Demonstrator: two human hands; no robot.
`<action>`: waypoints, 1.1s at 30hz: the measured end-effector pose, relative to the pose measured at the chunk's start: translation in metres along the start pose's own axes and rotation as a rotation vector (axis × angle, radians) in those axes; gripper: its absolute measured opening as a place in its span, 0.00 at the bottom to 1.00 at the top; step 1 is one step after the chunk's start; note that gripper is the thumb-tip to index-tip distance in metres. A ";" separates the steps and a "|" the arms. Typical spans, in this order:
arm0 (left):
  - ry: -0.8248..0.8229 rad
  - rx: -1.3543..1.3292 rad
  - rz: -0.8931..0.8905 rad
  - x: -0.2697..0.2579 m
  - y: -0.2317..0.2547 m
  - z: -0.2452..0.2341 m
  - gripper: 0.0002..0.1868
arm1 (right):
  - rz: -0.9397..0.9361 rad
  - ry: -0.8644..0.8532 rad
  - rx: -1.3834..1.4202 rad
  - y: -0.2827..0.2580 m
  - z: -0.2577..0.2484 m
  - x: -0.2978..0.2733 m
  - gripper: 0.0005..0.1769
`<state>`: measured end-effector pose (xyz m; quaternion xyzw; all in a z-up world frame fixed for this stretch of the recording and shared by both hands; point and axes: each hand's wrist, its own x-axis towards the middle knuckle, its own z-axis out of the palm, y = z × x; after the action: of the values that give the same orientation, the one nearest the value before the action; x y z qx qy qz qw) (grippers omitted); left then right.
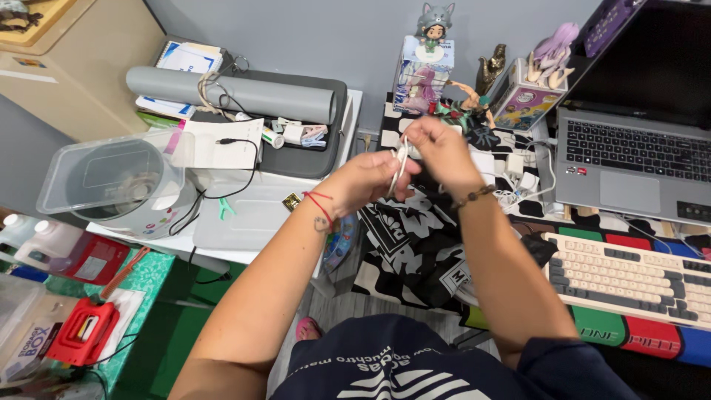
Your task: The person manipulates various electronics, cables, and containers on a desk, winds a white charging cable, places items into a black bag, handles notebooks and a tube of vitamins, and interacts with items in a refrigerator.
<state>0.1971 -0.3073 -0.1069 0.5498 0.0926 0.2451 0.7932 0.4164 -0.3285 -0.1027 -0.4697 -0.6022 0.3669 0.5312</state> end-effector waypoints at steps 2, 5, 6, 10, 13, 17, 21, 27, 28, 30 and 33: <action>-0.021 -0.203 0.051 0.000 0.005 0.002 0.13 | 0.233 -0.068 0.422 0.015 0.015 -0.009 0.04; 0.167 -0.299 0.186 0.013 0.006 -0.001 0.11 | 0.416 0.089 -0.164 0.009 0.048 -0.026 0.04; 0.247 -0.300 0.260 0.024 0.005 -0.003 0.11 | 0.403 -0.059 -0.164 -0.002 0.051 -0.031 0.08; 0.595 0.471 0.386 0.025 0.003 -0.024 0.11 | 0.373 -0.365 -0.446 -0.065 0.037 -0.044 0.09; 0.579 0.906 0.177 0.014 -0.008 -0.024 0.13 | -0.011 -0.319 -0.549 -0.083 0.016 -0.036 0.09; 0.226 0.425 0.020 0.020 -0.021 -0.010 0.14 | 0.035 -0.128 -0.494 -0.061 -0.006 -0.011 0.08; -0.068 -0.184 0.002 0.008 -0.007 0.003 0.16 | 0.042 -0.031 -0.055 -0.018 -0.005 0.000 0.08; 0.262 -0.465 0.283 0.019 0.020 0.000 0.15 | 0.510 -0.103 -0.272 -0.008 0.033 -0.031 0.18; 0.321 -0.495 0.389 0.027 0.020 -0.008 0.14 | 0.475 -0.190 -0.302 -0.013 0.038 -0.040 0.15; 0.440 -0.049 0.363 0.041 0.019 -0.026 0.12 | 0.179 -0.264 -0.411 -0.022 0.037 -0.042 0.12; 0.540 0.689 0.163 0.036 0.003 -0.039 0.12 | -0.250 -0.179 -0.524 -0.035 0.016 -0.038 0.07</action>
<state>0.2106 -0.2562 -0.1143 0.7039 0.3291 0.3964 0.4890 0.3946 -0.3737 -0.0836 -0.4787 -0.7741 0.1706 0.3775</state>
